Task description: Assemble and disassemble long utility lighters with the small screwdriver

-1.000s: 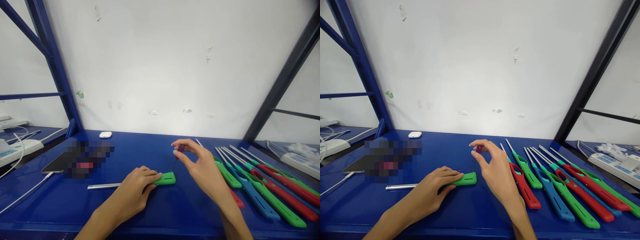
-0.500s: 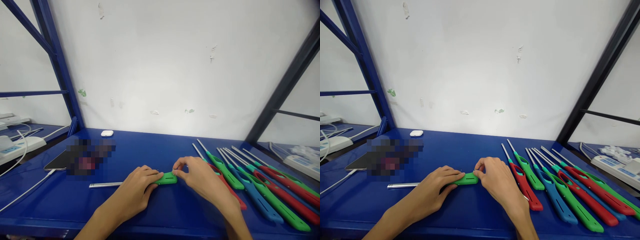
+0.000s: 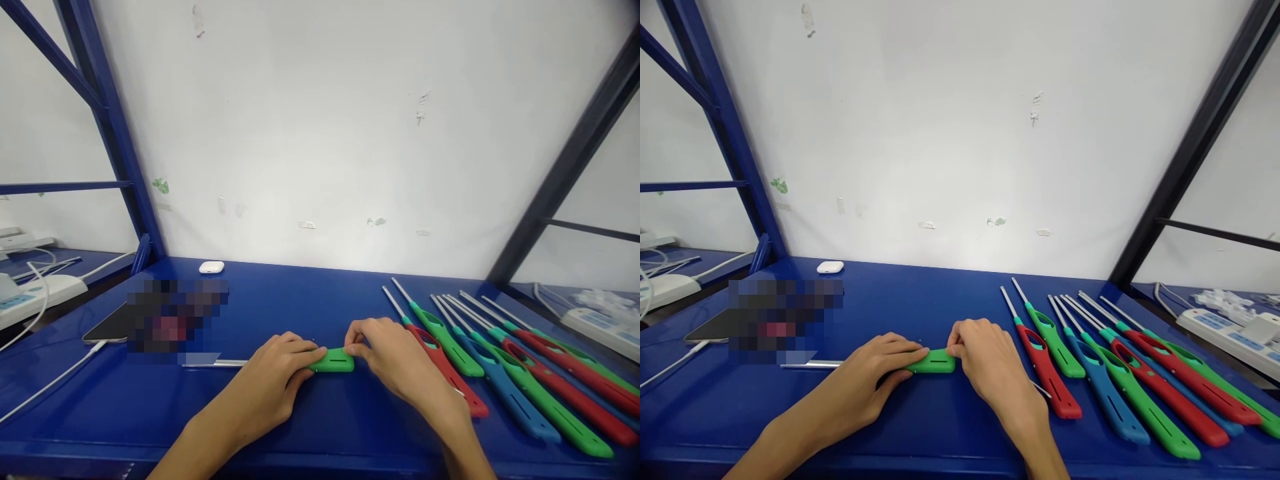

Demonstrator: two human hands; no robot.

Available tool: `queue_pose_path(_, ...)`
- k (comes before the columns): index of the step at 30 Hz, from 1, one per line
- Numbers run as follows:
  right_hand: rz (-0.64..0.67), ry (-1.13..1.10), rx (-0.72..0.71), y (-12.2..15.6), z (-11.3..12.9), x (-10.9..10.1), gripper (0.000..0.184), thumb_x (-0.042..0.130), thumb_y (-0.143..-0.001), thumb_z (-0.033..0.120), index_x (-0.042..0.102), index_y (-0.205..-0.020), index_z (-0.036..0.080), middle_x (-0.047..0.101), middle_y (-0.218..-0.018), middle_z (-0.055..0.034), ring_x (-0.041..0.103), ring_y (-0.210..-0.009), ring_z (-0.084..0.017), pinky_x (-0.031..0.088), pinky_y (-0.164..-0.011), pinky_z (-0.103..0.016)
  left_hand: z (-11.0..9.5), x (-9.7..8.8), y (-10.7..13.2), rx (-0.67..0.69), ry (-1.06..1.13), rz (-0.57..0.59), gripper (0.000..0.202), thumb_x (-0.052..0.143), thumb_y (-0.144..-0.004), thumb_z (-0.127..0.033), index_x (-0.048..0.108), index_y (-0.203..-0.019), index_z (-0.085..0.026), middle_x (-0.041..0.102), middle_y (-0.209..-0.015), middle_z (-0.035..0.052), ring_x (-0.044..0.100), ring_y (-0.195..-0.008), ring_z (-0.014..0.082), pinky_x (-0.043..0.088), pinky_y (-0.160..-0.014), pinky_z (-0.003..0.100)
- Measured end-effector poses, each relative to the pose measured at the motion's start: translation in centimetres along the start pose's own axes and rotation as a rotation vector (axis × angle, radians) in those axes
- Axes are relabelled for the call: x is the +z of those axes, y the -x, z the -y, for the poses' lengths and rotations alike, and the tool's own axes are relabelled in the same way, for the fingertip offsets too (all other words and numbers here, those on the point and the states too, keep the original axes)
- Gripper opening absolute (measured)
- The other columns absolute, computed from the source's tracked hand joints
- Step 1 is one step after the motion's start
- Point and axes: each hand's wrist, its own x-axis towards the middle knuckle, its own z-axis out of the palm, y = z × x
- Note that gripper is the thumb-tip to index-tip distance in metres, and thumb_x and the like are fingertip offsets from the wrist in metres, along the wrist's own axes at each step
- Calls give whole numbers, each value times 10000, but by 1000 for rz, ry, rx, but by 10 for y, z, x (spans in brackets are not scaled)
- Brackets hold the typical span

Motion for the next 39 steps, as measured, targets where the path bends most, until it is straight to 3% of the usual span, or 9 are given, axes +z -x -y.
queue_pose_path(8,30,-23,-19,2,-4,-4,239,610,-924,134,758,-794,270,782,-805,-16,704,-778,-231,360,-648,-310,-1,0,0,13,66,23,469,539,-1023,-56,678,-1399,-300,739,-1337,4,654,-1187,245,517,-1072,447)
queue_pose_path(17,110,-95,-76,5,-5,-19,158,647,-958,289,747,-837,304,775,-891,29,682,-802,-206,454,-682,-290,1,-8,4,30,93,-20,439,522,-1031,-84,697,-1367,-307,748,-1339,-7,685,-1181,234,536,-1048,389)
queue_pose_path(23,55,-28,-43,2,0,-15,245,521,-1050,428,676,-948,268,749,-859,3,664,-774,-211,412,-677,-312,-2,-3,1,77,-47,-71,435,509,-1022,-62,667,-1380,-252,748,-1311,44,668,-1159,272,542,-1017,462)
queue_pose_path(26,43,58,-20,3,2,-8,343,497,-1066,498,637,-872,251,732,-806,-14,648,-757,-234,340,-651,-331,-4,-1,1,66,-120,-83,448,509,-1016,-45,649,-1390,-247,739,-1317,52,654,-1157,290,529,-1016,509)
queue_pose_path(35,45,209,-32,1,6,3,312,500,-1079,320,700,-852,247,778,-869,-62,704,-835,-268,294,-672,-343,-6,0,-1,79,-191,-44,429,496,-998,-12,680,-1325,-221,757,-1247,56,664,-1088,288,550,-937,495)
queue_pose_path(39,15,212,2,-2,4,0,302,494,-1076,319,698,-867,248,775,-842,-65,708,-799,-270,289,-648,-340,-4,1,-2,71,-205,-75,429,494,-1002,-15,676,-1338,-211,751,-1272,62,668,-1091,286,551,-953,503)
